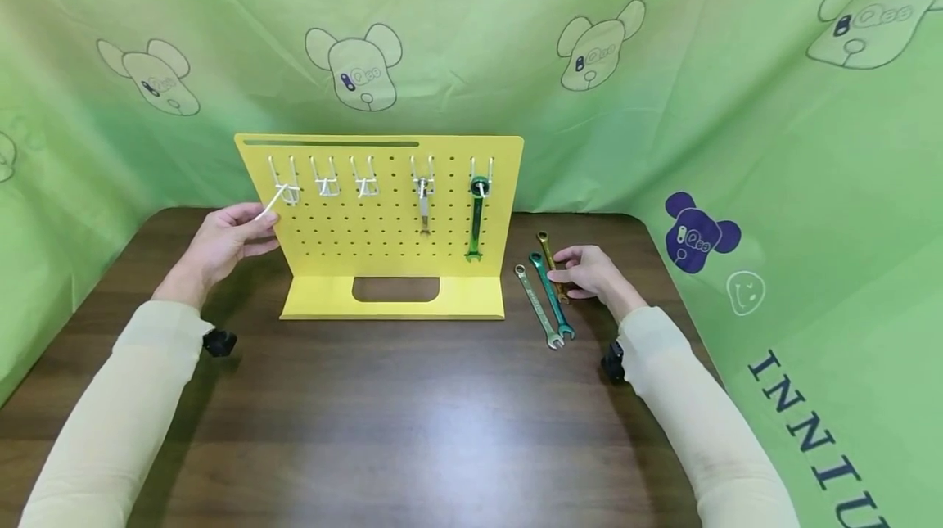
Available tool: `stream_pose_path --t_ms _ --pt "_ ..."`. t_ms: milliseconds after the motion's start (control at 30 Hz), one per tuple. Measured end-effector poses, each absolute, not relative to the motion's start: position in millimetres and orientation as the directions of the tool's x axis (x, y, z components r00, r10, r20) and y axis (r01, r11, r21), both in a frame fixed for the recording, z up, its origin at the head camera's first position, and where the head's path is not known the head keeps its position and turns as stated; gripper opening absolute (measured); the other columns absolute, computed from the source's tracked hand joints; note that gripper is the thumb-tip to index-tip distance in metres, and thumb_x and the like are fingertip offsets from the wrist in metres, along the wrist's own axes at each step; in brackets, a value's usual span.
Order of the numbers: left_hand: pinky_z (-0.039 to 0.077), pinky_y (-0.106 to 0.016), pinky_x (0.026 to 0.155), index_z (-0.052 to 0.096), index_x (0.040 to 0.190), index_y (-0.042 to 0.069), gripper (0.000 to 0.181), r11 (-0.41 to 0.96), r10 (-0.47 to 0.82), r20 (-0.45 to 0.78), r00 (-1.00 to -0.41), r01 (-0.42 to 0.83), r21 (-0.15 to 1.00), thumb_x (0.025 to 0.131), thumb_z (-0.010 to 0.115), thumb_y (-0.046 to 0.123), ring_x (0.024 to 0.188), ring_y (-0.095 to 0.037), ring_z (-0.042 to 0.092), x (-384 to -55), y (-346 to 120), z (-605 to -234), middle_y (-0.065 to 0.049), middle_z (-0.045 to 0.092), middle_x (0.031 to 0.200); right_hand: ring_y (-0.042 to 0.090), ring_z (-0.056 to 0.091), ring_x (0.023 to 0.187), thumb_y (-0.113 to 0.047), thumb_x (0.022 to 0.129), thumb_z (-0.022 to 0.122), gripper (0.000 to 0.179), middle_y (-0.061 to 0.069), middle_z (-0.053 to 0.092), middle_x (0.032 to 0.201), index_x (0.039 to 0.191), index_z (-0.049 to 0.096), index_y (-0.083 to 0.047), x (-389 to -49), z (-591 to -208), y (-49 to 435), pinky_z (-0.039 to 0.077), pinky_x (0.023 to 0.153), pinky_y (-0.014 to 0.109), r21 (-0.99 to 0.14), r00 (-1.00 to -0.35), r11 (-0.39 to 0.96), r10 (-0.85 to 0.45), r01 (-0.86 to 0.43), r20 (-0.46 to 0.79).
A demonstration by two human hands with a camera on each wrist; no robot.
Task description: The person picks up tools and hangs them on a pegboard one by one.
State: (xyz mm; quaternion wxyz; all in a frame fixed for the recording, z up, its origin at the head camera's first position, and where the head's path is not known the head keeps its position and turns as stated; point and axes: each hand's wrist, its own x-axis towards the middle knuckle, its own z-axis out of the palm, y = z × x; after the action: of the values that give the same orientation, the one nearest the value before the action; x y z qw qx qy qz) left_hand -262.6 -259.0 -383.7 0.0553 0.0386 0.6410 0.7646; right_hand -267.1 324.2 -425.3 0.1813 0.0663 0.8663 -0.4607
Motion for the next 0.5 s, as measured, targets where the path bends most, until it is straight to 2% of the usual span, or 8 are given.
stream_pose_path --t_ms 500 --pt "0.062 -0.035 0.084 0.076 0.098 0.011 0.01 -0.2 0.159 -0.006 -0.987 -0.038 0.979 0.095 0.071 0.003 0.087 -0.015 0.071 -259.2 -257.7 -381.6 -0.002 0.07 0.096 0.022 0.052 0.099 -0.014 0.095 0.074 0.053 0.016 0.04 0.126 0.141 0.05 0.0 -264.7 -422.3 324.8 0.063 0.069 0.029 -0.767 -0.922 0.571 -0.041 0.294 -0.384"
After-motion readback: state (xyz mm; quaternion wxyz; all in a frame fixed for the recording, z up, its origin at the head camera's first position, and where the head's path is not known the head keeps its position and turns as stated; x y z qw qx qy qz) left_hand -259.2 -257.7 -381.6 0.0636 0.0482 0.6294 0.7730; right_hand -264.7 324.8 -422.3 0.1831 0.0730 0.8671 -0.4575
